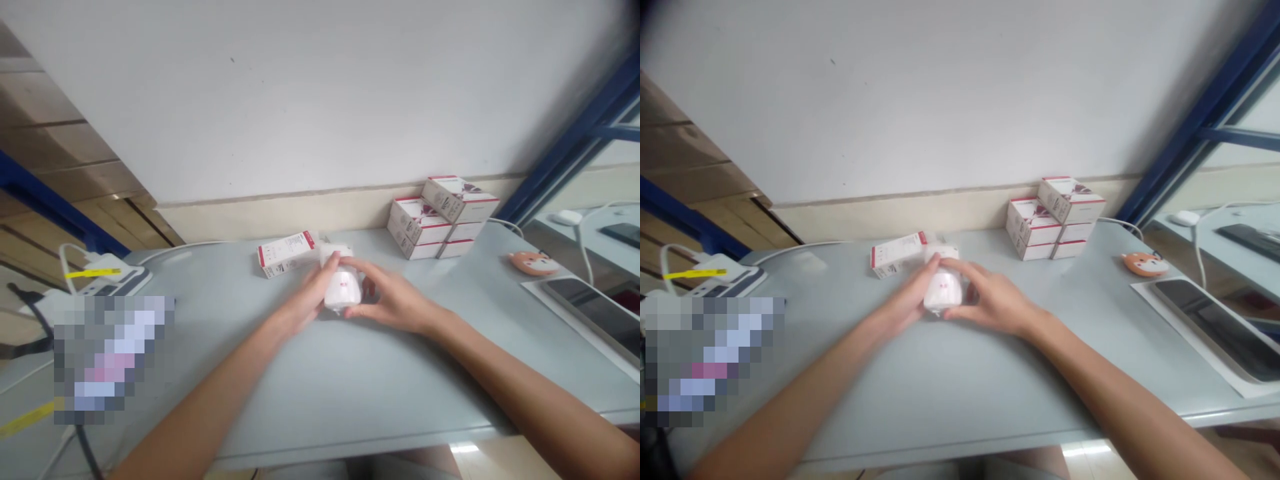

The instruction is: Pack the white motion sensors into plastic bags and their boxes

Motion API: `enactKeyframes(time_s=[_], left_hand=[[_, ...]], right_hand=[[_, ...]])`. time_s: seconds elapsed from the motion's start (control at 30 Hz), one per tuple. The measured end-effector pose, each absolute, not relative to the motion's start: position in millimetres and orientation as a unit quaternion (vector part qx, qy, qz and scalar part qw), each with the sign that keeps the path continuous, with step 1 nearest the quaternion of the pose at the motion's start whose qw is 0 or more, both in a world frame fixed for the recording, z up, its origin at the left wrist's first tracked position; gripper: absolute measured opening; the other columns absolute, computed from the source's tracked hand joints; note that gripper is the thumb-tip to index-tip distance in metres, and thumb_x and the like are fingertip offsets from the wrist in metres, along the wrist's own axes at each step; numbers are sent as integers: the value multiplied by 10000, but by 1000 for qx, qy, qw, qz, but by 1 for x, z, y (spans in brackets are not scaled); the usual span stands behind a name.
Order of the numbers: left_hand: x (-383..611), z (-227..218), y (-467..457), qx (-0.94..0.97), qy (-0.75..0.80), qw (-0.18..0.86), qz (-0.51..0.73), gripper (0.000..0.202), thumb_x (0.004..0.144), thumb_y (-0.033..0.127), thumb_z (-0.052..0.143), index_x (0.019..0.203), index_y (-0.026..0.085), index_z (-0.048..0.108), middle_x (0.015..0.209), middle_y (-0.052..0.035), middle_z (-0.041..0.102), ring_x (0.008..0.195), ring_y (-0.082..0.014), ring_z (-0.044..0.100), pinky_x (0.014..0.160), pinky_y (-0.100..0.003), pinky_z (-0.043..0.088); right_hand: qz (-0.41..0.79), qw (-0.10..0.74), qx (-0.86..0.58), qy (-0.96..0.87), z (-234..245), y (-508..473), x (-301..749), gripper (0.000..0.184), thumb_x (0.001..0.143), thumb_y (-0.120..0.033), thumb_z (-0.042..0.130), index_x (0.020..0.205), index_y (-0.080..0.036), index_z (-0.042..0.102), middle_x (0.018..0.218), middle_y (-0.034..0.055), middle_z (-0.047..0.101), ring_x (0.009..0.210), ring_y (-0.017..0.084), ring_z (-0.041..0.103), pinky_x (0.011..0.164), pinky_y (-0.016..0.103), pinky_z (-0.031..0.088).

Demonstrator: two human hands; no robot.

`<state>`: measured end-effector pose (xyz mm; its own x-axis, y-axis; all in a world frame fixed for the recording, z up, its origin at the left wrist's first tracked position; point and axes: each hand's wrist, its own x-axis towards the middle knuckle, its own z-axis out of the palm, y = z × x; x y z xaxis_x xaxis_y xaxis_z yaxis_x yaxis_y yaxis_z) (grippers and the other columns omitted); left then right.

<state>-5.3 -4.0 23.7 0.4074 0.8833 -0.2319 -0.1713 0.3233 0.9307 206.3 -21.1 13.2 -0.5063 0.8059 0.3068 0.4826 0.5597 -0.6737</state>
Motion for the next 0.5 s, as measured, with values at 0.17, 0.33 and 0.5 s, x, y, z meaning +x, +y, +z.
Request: enactKeyframes(time_s=[0.17, 0.33, 0.5], left_hand=[[-5, 26, -6, 532, 369, 669, 365, 819, 988, 850, 231, 1348, 251, 656, 1152, -103, 757, 1002, -258, 696, 842, -356, 538], [-30, 22, 15, 762, 491, 173, 384, 488, 1051, 581, 461, 1347, 231, 629, 1352, -144, 669, 1330, -333, 543, 1181, -495, 376], [-64, 8, 39, 790, 567, -78, 219, 603, 1014, 475, 556, 1545, 196, 506, 1554, -226, 496, 1495, -441, 377, 1233, -633, 252]], right_hand=[[259, 366, -408, -795, 14, -18, 207, 767, 839, -565, 852, 1507, -340, 550, 1308, 70, 731, 844, 205, 670, 783, 369, 597], [189, 416, -414, -787, 14, -14, 209, 731, 855, -507, 854, 1507, -344, 566, 1298, 63, 744, 821, 198, 659, 770, 369, 597], [132, 414, -462, -773, 8, -9, 212, 716, 865, -498, 842, 1515, -354, 578, 1300, 81, 747, 771, 203, 655, 742, 403, 602]])
